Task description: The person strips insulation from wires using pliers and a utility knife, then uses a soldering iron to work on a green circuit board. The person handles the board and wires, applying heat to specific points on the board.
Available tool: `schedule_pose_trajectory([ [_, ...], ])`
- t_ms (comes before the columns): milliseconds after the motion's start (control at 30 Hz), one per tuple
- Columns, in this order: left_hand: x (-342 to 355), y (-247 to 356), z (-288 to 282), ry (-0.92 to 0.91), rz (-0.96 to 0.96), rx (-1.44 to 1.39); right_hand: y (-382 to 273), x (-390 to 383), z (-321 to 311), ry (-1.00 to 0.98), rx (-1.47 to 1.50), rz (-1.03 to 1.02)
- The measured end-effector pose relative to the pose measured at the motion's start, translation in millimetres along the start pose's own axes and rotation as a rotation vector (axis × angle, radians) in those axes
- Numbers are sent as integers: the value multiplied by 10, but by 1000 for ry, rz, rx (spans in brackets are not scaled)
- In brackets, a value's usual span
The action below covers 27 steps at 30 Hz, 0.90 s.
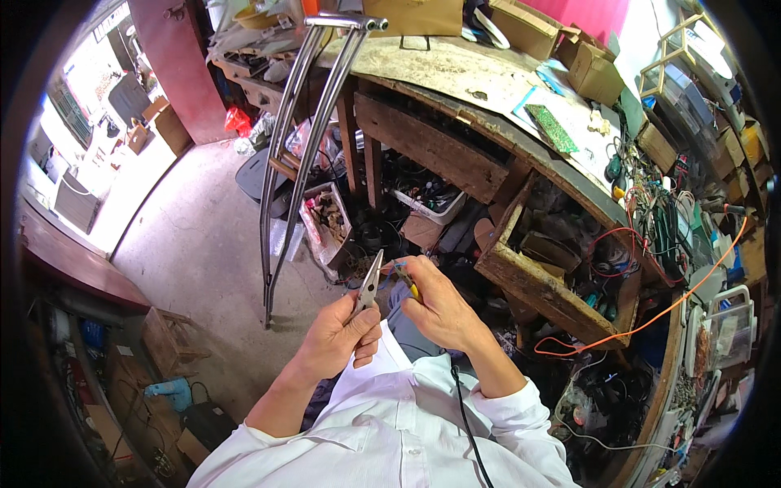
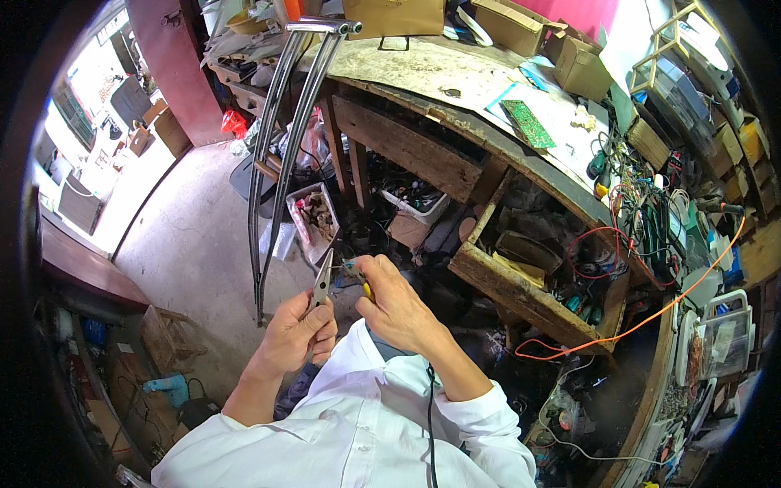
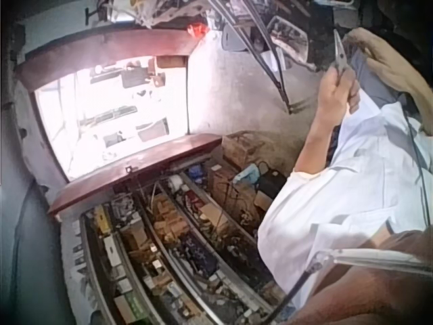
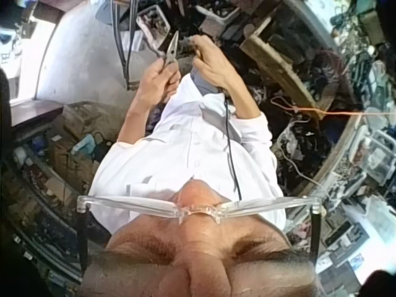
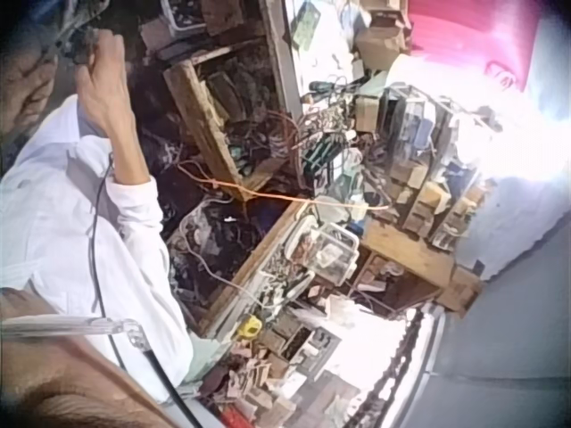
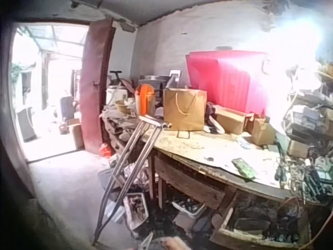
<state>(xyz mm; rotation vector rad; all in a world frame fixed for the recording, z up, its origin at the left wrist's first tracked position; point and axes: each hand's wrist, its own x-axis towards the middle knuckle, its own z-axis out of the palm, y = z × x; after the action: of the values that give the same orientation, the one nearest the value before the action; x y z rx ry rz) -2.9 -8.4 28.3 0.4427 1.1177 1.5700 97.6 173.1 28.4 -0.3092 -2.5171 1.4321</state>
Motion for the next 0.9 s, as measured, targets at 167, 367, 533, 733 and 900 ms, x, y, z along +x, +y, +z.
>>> schedule_pose_trajectory([
  [167, -8, 6, 31, -13, -22, 8, -100, 43, -58, 34, -85, -28],
  [367, -61, -124, 86, -117, -78, -206, -107, 2, -287, 69, -389, -265],
  [533, -207, -308, 353, -267, -139, -545, -170, -72, -550, -31, -531, -408],
  [733, -374, -408, 453, -279, -187, -564, -258, -234, -692, -166, -567, -405],
  [900, -451, -394, 517, -210, -172, -476, -324, -291, -770, -185, -577, -449],
])
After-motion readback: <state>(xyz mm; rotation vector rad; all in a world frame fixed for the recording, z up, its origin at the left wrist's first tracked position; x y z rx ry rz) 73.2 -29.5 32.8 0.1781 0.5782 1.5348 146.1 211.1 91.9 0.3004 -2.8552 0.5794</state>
